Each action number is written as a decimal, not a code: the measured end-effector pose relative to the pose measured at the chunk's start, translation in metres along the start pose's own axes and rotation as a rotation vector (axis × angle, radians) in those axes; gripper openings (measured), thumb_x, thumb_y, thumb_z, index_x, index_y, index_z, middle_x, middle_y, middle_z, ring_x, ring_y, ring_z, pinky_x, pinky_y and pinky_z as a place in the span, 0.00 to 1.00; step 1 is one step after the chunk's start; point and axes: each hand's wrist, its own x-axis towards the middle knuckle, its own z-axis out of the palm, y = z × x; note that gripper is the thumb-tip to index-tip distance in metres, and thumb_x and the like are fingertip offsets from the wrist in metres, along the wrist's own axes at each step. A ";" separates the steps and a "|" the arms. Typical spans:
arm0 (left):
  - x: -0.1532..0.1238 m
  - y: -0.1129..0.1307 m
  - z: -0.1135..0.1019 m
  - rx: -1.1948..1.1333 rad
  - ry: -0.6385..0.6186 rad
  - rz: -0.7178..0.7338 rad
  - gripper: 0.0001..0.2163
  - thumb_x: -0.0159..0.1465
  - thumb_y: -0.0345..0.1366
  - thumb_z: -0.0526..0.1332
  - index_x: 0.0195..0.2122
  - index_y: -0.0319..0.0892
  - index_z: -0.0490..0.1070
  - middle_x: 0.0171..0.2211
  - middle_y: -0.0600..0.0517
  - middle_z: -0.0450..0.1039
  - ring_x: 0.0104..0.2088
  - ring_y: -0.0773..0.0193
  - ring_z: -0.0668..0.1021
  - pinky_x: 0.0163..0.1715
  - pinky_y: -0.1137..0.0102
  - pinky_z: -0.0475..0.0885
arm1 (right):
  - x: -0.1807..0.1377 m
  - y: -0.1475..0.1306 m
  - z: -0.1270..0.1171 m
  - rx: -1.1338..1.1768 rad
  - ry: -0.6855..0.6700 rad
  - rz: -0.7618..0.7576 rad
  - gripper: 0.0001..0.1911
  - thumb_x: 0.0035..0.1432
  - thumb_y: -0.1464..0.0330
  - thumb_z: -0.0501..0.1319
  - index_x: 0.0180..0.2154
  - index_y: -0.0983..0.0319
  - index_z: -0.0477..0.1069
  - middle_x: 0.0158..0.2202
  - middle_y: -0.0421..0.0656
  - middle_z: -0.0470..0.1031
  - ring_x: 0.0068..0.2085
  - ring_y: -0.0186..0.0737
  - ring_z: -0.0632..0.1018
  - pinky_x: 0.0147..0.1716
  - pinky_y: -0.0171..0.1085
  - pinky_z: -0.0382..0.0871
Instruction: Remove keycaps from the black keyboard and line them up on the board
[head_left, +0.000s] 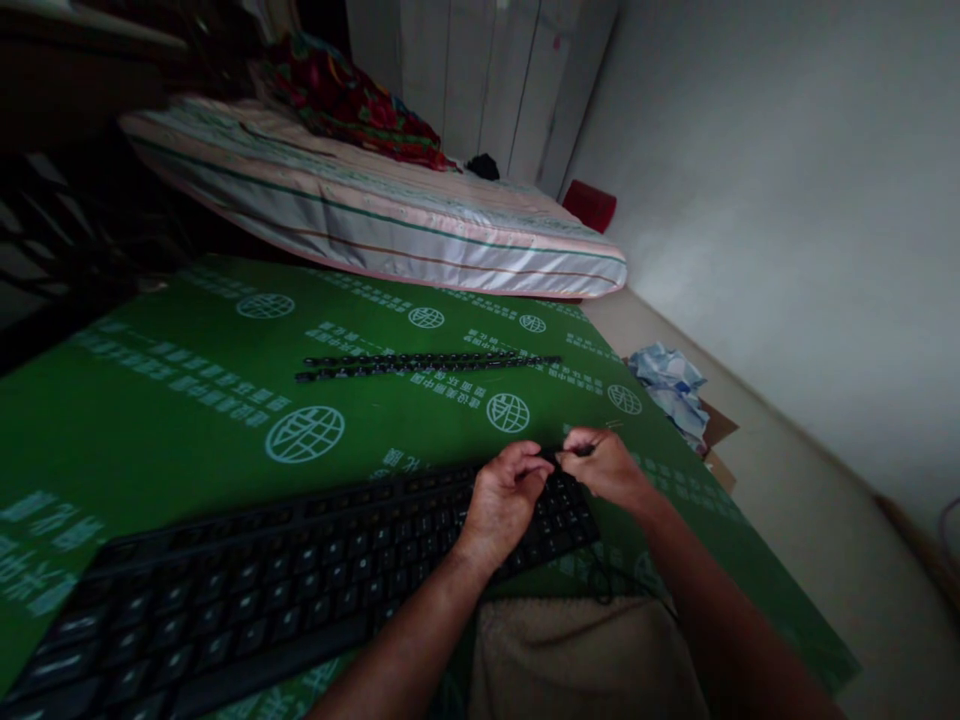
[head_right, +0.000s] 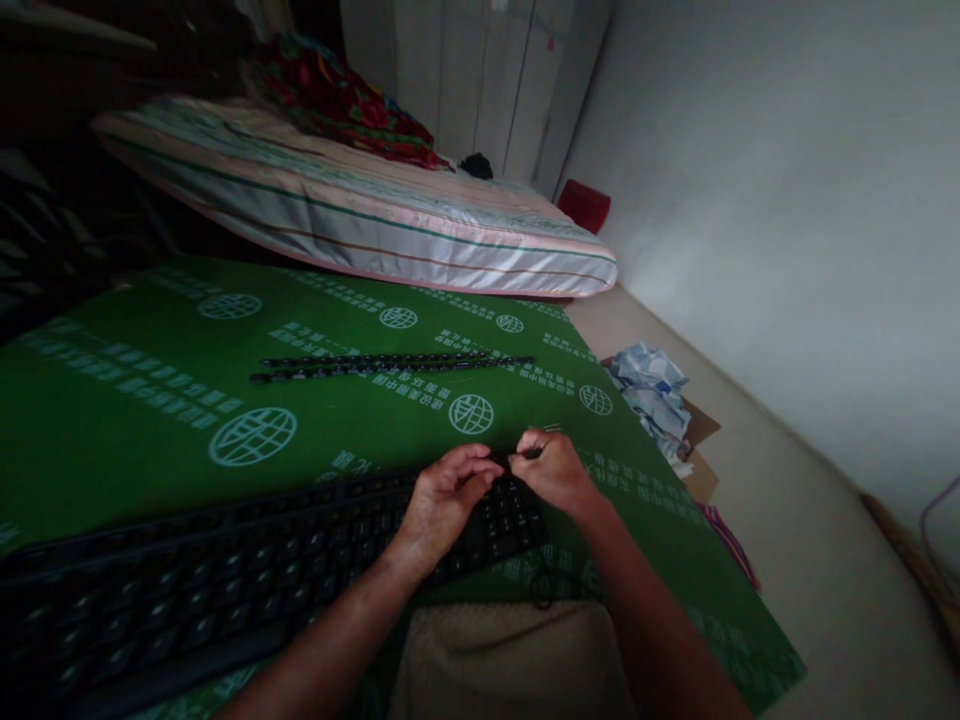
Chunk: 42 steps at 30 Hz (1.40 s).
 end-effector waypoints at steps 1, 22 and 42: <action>0.000 0.000 0.000 0.004 0.000 0.000 0.09 0.51 0.27 0.60 0.35 0.41 0.69 0.27 0.53 0.77 0.32 0.64 0.79 0.37 0.70 0.72 | -0.001 0.003 0.002 0.010 0.043 -0.005 0.07 0.45 0.67 0.57 0.19 0.61 0.63 0.17 0.35 0.63 0.20 0.31 0.66 0.21 0.30 0.59; -0.003 -0.004 0.002 0.458 -0.063 0.169 0.14 0.54 0.27 0.59 0.43 0.40 0.70 0.37 0.49 0.78 0.35 0.63 0.79 0.40 0.69 0.73 | 0.001 0.022 0.018 0.136 0.320 -0.056 0.03 0.41 0.72 0.55 0.24 0.60 0.62 0.20 0.35 0.63 0.23 0.33 0.66 0.25 0.32 0.61; 0.008 0.010 0.022 1.087 -0.179 0.263 0.14 0.54 0.25 0.57 0.42 0.42 0.71 0.38 0.48 0.74 0.41 0.57 0.73 0.43 0.65 0.70 | 0.002 0.022 0.015 0.183 0.281 -0.056 0.03 0.39 0.72 0.54 0.22 0.60 0.62 0.20 0.36 0.63 0.23 0.33 0.66 0.23 0.32 0.60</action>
